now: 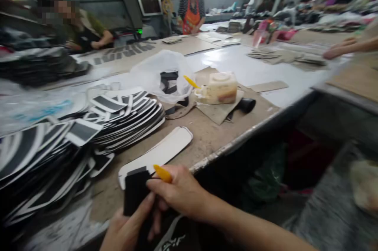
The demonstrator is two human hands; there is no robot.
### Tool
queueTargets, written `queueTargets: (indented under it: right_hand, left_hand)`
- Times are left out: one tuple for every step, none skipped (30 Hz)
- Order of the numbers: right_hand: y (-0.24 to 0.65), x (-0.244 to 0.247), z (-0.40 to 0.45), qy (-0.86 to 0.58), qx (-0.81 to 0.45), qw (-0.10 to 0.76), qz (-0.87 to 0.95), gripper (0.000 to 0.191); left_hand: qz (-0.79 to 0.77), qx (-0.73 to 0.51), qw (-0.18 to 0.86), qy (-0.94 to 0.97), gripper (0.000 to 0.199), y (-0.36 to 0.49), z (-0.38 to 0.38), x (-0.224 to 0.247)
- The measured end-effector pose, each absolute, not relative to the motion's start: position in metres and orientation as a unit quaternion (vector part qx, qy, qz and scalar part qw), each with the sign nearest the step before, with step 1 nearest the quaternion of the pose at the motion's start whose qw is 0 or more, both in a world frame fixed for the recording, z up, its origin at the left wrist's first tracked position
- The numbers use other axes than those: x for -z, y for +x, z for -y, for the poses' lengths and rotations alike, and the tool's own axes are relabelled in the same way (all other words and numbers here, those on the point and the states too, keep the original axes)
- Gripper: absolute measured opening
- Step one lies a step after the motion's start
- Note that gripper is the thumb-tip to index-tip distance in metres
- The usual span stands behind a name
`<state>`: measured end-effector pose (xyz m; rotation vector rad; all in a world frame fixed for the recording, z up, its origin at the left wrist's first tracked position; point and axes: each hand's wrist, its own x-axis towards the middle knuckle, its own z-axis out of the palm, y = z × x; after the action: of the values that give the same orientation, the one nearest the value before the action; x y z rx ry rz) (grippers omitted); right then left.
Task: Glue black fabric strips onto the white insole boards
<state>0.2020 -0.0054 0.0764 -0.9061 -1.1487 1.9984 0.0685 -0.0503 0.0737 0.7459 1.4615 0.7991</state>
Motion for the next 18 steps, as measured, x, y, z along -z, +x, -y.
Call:
queueTargets:
  right_hand:
    - [0.202,-0.076,0.003,-0.335,-0.763,0.334,0.441,0.037]
    - [0.201,-0.075,0.000,-0.326,-0.764,0.340,0.441,0.038]
    - [0.199,-0.073,-0.002,-0.321,-0.765,0.345,0.439,0.038]
    - [0.196,-0.071,-0.003,-0.319,-0.767,0.349,0.434,0.037]
    - [0.193,-0.069,-0.004,-0.322,-0.769,0.351,0.426,0.037]
    - [0.190,-0.066,-0.004,-0.328,-0.771,0.352,0.417,0.037]
    - [0.187,-0.064,-0.004,-0.335,-0.772,0.354,0.408,0.038]
    - [0.185,-0.061,-0.003,-0.340,-0.774,0.354,0.400,0.039]
    - [0.184,-0.059,-0.003,-0.348,-0.775,0.350,0.393,0.040]
    - [0.184,-0.058,-0.004,-0.365,-0.774,0.344,0.388,0.041]
    - [0.186,-0.058,-0.005,-0.390,-0.765,0.336,0.386,0.042]
    - [0.188,-0.058,-0.006,-0.425,-0.747,0.333,0.387,0.042]
    - [0.190,-0.059,-0.008,-0.465,-0.719,0.334,0.393,0.043]
    - [0.191,-0.061,-0.009,-0.505,-0.685,0.339,0.400,0.044]
    - [0.191,-0.063,-0.009,-0.535,-0.657,0.344,0.405,0.044]
    - [0.190,-0.064,-0.008,-0.548,-0.646,0.346,0.404,0.044]
    - [0.188,-0.064,-0.006,-0.546,-0.653,0.342,0.398,0.044]
    - [0.185,-0.064,-0.003,-0.535,-0.672,0.332,0.388,0.045]
  left_hand:
    - [-0.615,-0.369,0.623,0.312,0.044,0.070,0.048,-0.073]
    - [-0.600,-0.390,0.631,0.301,0.043,0.071,0.045,-0.072]
    - [-0.589,-0.412,0.635,0.284,0.041,0.071,0.042,-0.070]
    - [-0.580,-0.435,0.636,0.264,0.041,0.071,0.040,-0.067]
    - [-0.575,-0.454,0.635,0.246,0.041,0.070,0.039,-0.065]
    - [-0.571,-0.471,0.632,0.230,0.042,0.069,0.038,-0.062]
    - [-0.568,-0.482,0.630,0.219,0.043,0.068,0.037,-0.060]
    - [-0.565,-0.489,0.630,0.213,0.043,0.067,0.038,-0.057]
    - [-0.564,-0.491,0.630,0.209,0.043,0.067,0.039,-0.055]
    - [-0.566,-0.489,0.630,0.210,0.042,0.067,0.041,-0.052]
    - [-0.567,-0.487,0.629,0.214,0.042,0.068,0.043,-0.050]
    - [-0.569,-0.485,0.627,0.219,0.043,0.069,0.046,-0.046]
    - [-0.571,-0.483,0.624,0.226,0.044,0.070,0.049,-0.043]
    - [-0.573,-0.482,0.622,0.228,0.046,0.071,0.052,-0.039]
    - [-0.574,-0.481,0.624,0.225,0.048,0.073,0.054,-0.035]
    - [-0.574,-0.481,0.626,0.216,0.050,0.074,0.055,-0.031]
    - [-0.572,-0.483,0.630,0.207,0.051,0.076,0.056,-0.027]
    - [-0.569,-0.485,0.633,0.200,0.051,0.078,0.056,-0.023]
